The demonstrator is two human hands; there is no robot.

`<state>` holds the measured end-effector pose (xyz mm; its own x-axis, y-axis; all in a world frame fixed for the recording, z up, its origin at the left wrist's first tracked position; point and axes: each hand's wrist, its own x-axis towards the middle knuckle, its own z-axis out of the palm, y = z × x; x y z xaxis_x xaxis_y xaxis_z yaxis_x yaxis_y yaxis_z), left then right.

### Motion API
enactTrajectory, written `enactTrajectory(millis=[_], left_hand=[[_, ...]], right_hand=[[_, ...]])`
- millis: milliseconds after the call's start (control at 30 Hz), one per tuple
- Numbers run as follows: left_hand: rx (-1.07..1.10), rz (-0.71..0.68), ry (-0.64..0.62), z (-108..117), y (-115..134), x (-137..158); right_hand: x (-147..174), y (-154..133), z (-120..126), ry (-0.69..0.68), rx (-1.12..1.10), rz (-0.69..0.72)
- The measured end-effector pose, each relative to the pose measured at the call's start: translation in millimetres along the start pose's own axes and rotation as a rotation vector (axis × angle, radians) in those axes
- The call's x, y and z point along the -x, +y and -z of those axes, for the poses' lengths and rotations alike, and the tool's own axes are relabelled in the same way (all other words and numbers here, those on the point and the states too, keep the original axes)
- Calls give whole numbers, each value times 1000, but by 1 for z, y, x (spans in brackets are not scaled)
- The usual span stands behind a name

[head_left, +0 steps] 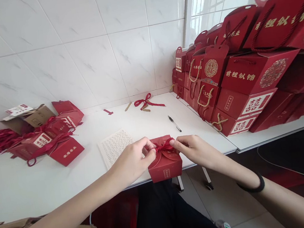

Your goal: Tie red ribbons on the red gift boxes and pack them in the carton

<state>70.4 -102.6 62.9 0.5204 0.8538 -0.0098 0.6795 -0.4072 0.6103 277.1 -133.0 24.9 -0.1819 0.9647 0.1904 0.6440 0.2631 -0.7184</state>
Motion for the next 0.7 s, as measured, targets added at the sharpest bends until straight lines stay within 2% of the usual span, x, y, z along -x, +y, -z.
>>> enactTrajectory(millis=[200,400,700], left_hand=[[-28,-10,-6,0,-1,0],[-55,-87,-6,1,-13,-7],[1,33,-83,2,-25,-18]], right_hand=[[-7,-2,-12,-9,-185,-109],[-13,8,-10,-140,-371,-149],[-18,20,-5,-233,-512,-152]])
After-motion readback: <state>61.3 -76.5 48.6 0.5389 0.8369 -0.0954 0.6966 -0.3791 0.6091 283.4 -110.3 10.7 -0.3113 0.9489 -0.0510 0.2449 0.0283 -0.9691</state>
